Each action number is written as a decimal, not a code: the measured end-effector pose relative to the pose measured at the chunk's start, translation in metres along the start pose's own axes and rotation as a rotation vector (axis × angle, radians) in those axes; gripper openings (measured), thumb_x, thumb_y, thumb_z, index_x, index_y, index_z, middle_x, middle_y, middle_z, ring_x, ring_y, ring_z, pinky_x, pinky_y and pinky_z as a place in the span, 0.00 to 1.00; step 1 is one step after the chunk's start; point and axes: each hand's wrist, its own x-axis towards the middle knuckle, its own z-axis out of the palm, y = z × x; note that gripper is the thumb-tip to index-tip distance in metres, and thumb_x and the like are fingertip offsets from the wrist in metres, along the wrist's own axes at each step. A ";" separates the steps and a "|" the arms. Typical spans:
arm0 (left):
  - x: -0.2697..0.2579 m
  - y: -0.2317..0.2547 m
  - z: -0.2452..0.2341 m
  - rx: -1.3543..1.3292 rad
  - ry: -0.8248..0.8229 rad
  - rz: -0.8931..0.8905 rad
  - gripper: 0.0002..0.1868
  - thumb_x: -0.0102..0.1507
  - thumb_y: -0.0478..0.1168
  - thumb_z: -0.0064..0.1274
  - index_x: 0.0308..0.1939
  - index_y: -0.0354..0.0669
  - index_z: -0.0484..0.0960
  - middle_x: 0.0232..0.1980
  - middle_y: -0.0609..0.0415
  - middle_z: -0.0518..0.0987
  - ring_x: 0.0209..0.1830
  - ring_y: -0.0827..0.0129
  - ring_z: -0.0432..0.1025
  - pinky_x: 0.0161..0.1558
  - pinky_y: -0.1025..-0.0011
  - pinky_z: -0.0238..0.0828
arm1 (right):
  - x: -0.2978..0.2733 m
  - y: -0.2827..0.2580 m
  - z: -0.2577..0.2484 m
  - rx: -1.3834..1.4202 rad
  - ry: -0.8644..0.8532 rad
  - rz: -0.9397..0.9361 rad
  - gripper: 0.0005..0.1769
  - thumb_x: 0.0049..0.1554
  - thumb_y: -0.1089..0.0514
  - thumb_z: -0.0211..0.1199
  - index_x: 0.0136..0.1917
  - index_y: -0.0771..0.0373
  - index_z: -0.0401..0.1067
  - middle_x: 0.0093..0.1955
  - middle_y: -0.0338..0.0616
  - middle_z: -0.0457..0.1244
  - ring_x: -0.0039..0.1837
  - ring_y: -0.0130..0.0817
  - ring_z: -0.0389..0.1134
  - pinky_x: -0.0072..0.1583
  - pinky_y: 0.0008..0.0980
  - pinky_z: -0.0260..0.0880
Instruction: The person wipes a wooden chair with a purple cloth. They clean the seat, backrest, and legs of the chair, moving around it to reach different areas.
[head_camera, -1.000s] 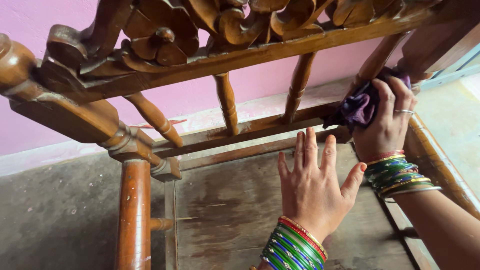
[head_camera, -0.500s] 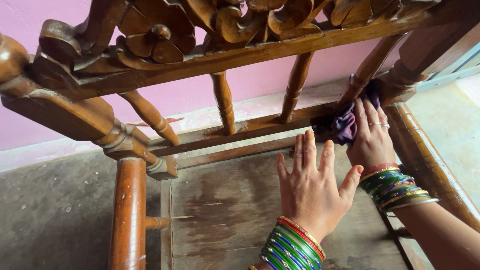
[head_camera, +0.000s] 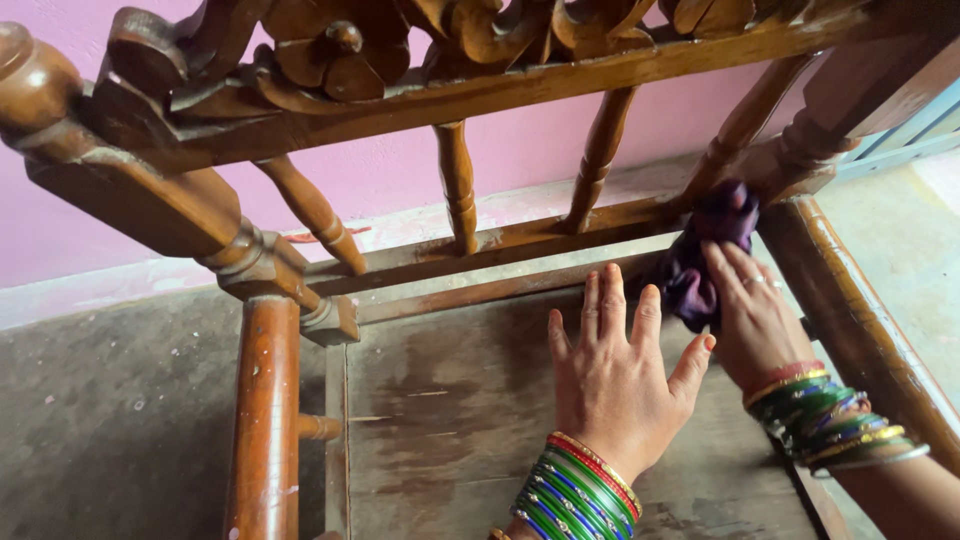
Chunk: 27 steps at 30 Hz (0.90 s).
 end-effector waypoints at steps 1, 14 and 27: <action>-0.002 -0.001 0.000 -0.002 -0.006 0.000 0.37 0.69 0.65 0.39 0.69 0.41 0.73 0.78 0.35 0.61 0.80 0.49 0.53 0.71 0.33 0.42 | -0.008 -0.001 0.004 0.018 -0.026 0.025 0.48 0.38 0.69 0.63 0.74 0.70 0.59 0.73 0.61 0.57 0.72 0.60 0.58 0.71 0.48 0.60; -0.037 -0.020 0.022 -0.021 -0.114 -0.030 0.37 0.68 0.64 0.42 0.69 0.41 0.72 0.78 0.35 0.60 0.80 0.48 0.52 0.70 0.32 0.39 | -0.088 0.008 0.065 0.042 -0.169 0.201 0.45 0.47 0.68 0.61 0.77 0.61 0.57 0.78 0.50 0.56 0.74 0.55 0.57 0.72 0.46 0.60; -0.042 -0.039 0.064 -0.001 -0.121 -0.077 0.37 0.65 0.63 0.45 0.69 0.42 0.71 0.77 0.35 0.61 0.80 0.48 0.53 0.69 0.30 0.41 | -0.072 -0.005 0.071 0.044 -0.095 0.164 0.60 0.50 0.27 0.57 0.83 0.60 0.43 0.85 0.59 0.35 0.85 0.60 0.31 0.72 0.74 0.33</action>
